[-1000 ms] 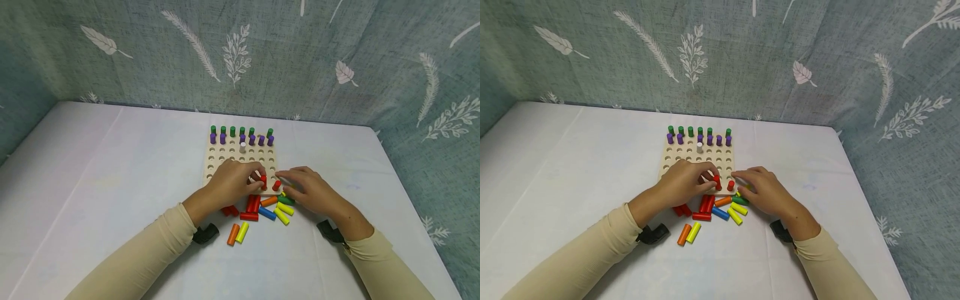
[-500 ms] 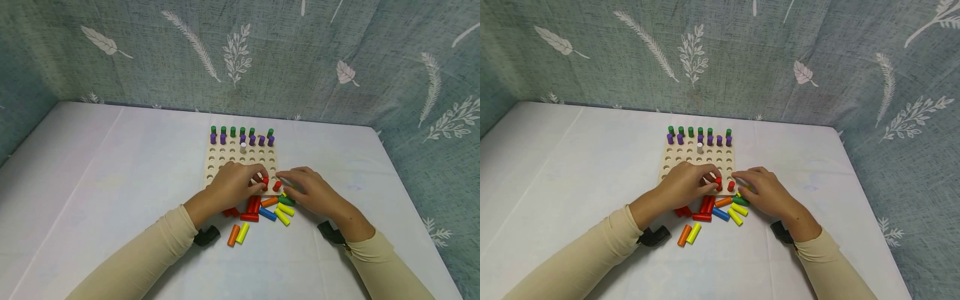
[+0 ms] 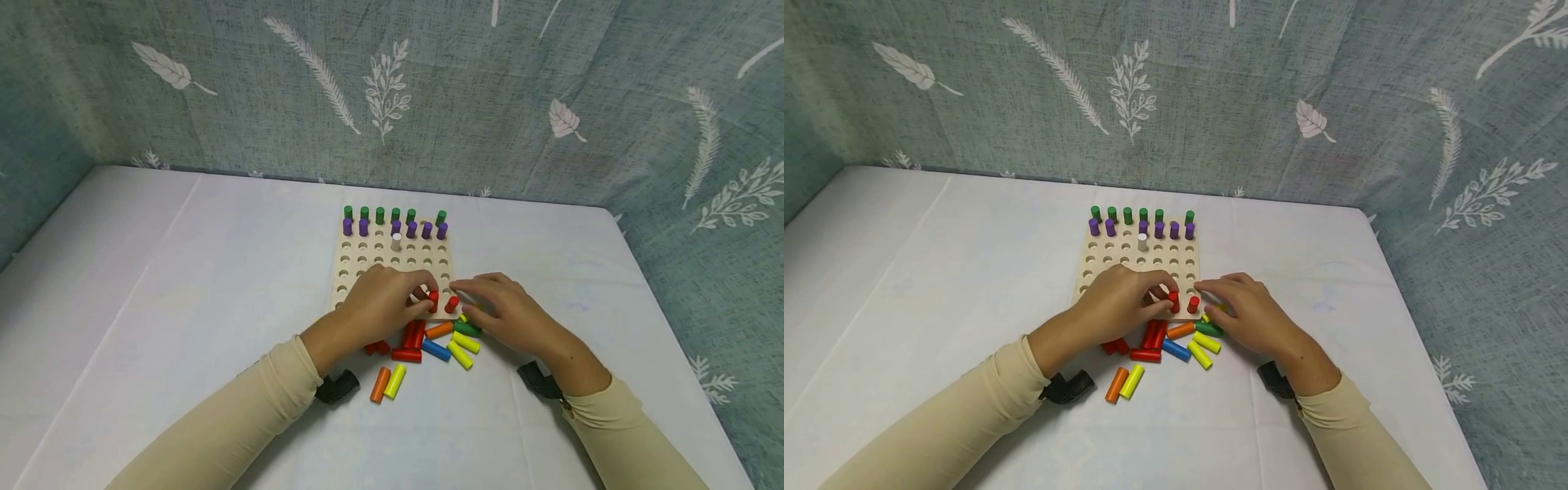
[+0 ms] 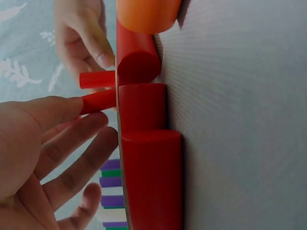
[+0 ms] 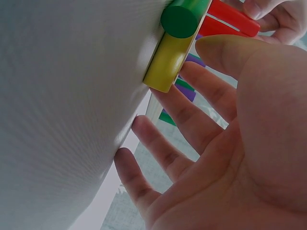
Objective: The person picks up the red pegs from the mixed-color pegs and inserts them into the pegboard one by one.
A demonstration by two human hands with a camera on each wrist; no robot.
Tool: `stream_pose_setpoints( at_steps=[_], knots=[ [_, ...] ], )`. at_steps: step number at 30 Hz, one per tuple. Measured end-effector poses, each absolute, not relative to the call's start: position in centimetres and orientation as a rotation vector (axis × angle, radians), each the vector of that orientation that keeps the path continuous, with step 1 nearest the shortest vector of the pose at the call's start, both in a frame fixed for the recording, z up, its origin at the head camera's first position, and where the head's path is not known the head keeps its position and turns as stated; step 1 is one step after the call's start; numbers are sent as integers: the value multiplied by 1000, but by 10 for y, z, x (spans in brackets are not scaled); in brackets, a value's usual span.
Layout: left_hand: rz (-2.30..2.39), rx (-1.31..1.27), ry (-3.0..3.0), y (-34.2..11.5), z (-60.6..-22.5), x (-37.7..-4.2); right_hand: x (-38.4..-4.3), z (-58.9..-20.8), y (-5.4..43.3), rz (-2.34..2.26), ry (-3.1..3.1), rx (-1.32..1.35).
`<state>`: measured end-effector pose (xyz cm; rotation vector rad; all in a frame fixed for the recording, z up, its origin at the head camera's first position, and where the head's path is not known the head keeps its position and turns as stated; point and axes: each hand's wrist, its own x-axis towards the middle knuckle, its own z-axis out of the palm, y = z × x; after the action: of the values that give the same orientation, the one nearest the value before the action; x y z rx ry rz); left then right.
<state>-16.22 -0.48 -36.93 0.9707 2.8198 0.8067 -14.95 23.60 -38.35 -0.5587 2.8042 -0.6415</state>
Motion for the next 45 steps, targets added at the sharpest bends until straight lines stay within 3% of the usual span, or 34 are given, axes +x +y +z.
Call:
stream_pose_setpoints(
  at_steps=[45],
  knots=[
    [754, 1024, 2826, -2, -372, -162, -149, -384, 239, -635, 2827, -579]
  ],
)
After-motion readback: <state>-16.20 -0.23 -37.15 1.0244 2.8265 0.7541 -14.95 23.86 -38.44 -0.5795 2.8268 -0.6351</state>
